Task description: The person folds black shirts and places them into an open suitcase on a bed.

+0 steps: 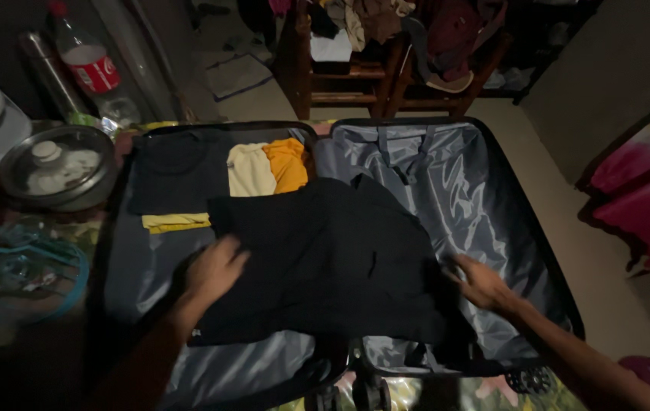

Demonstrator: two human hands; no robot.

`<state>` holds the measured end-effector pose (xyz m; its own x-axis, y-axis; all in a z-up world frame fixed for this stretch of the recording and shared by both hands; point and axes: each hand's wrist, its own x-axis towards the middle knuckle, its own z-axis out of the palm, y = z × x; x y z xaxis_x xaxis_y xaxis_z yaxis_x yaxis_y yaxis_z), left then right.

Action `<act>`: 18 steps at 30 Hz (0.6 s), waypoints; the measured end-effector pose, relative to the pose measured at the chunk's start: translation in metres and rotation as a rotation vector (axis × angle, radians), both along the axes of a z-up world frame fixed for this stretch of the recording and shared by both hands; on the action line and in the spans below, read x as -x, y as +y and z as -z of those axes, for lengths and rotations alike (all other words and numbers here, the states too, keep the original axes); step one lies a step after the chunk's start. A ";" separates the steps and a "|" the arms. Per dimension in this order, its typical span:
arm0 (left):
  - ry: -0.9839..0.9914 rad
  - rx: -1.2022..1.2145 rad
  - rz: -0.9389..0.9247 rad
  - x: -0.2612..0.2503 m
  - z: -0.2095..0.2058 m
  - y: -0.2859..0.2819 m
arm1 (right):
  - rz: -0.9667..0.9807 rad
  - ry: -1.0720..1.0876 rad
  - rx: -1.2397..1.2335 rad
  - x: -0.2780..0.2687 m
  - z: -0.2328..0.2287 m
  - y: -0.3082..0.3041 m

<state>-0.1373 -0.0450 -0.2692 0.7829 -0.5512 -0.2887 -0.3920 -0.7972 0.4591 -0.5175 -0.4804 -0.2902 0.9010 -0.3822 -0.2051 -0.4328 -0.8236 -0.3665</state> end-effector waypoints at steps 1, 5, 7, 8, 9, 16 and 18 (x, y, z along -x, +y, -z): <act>-0.011 0.041 0.066 0.010 -0.023 -0.026 | 0.092 0.090 -0.092 -0.014 -0.005 0.005; -0.159 0.270 0.318 0.055 -0.078 -0.120 | -0.081 0.094 0.034 -0.059 0.001 0.021; -0.229 0.369 0.470 0.080 -0.080 -0.155 | -0.114 0.286 0.110 -0.072 0.018 0.022; -0.203 0.309 0.536 0.090 -0.076 -0.169 | -0.114 0.289 0.109 -0.072 0.025 0.019; -0.177 0.249 0.602 0.100 -0.070 -0.183 | -0.191 0.244 0.157 -0.071 0.033 0.016; -0.152 0.092 0.689 0.138 -0.019 -0.229 | -0.258 0.217 0.264 -0.066 0.051 0.006; -0.066 -0.175 0.656 0.137 -0.015 -0.236 | -0.291 0.083 0.272 -0.066 0.041 0.000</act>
